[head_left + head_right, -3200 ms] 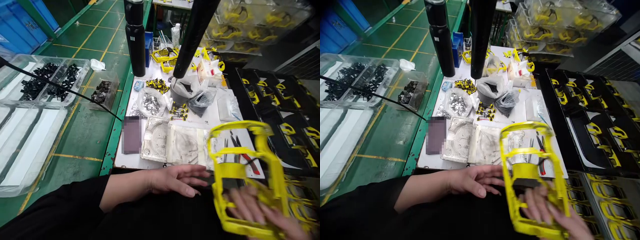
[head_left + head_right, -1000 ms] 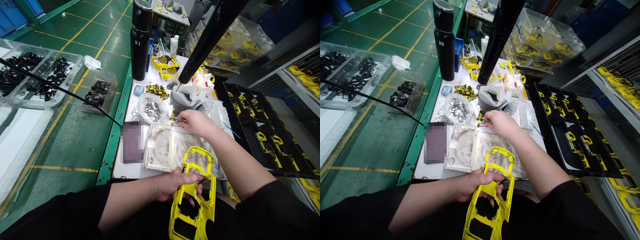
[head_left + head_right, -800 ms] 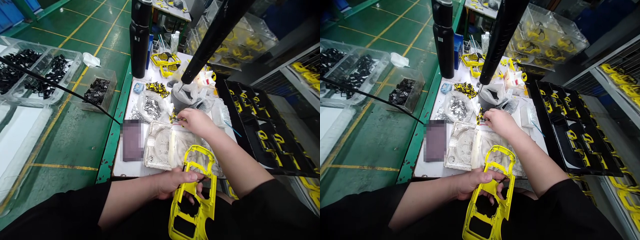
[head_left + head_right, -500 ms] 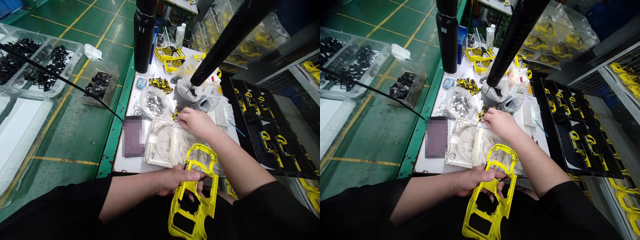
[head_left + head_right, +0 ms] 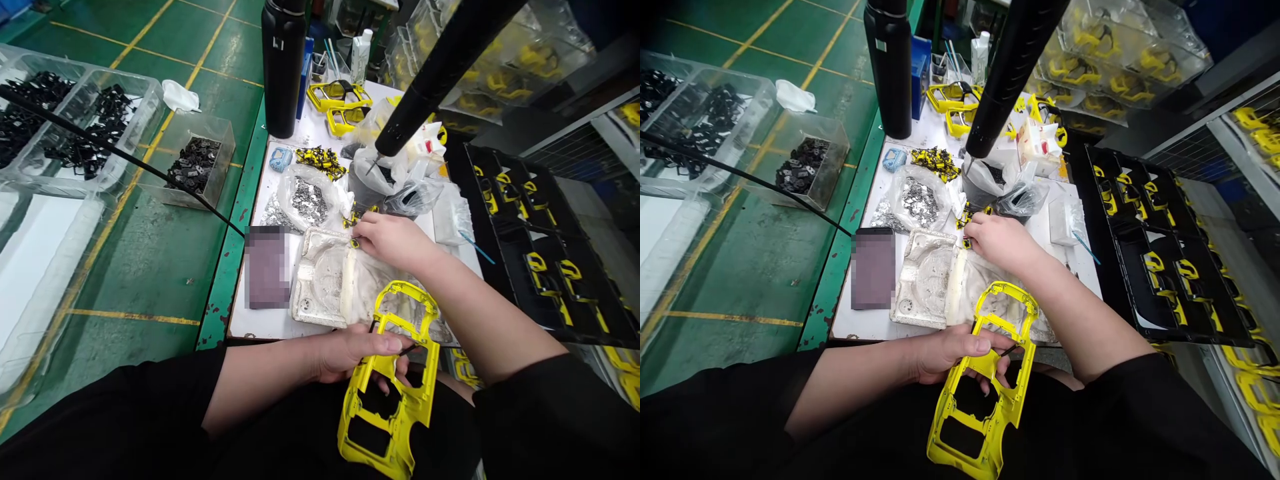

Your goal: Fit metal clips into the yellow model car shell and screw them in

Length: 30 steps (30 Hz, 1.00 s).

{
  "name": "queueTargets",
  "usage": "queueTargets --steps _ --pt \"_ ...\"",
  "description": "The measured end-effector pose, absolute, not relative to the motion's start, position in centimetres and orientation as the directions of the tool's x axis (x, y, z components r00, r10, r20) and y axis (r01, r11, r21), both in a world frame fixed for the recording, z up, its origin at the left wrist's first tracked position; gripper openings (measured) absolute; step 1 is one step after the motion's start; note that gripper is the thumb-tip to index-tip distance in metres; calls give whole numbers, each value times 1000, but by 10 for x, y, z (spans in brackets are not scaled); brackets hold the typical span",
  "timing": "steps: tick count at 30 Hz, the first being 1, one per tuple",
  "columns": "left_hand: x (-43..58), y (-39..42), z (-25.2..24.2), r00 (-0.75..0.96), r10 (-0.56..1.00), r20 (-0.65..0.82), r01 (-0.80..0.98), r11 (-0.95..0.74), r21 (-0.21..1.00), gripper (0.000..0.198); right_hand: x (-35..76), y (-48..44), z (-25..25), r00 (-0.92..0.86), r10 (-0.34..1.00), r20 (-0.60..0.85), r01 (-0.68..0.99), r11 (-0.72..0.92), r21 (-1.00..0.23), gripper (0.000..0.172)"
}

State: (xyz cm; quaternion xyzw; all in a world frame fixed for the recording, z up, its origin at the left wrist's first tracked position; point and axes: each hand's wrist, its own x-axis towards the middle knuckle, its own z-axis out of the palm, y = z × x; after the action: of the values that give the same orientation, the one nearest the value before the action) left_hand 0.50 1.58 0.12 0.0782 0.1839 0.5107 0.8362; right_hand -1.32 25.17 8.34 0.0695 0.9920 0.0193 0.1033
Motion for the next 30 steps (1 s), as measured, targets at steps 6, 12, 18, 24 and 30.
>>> queueTargets --steps 6,12,18,24,30 --pt "6 16 0 405 890 -209 -832 454 319 92 -4 267 94 -984 158 -78 169 973 -156 13" --pt "4 16 2 419 882 -215 -825 469 316 92 17 278 102 -865 501 -15 383 641 -666 18" --pt "4 15 3 390 897 -208 -840 439 319 87 46 261 117 -717 656 -234 475 213 -854 31" --pt "1 13 9 387 895 -220 -837 442 324 90 83 232 141 -745 641 -185 510 368 -778 37" --pt "-3 11 15 389 896 -214 -821 443 360 89 111 185 168 -616 785 66 518 466 -717 32"
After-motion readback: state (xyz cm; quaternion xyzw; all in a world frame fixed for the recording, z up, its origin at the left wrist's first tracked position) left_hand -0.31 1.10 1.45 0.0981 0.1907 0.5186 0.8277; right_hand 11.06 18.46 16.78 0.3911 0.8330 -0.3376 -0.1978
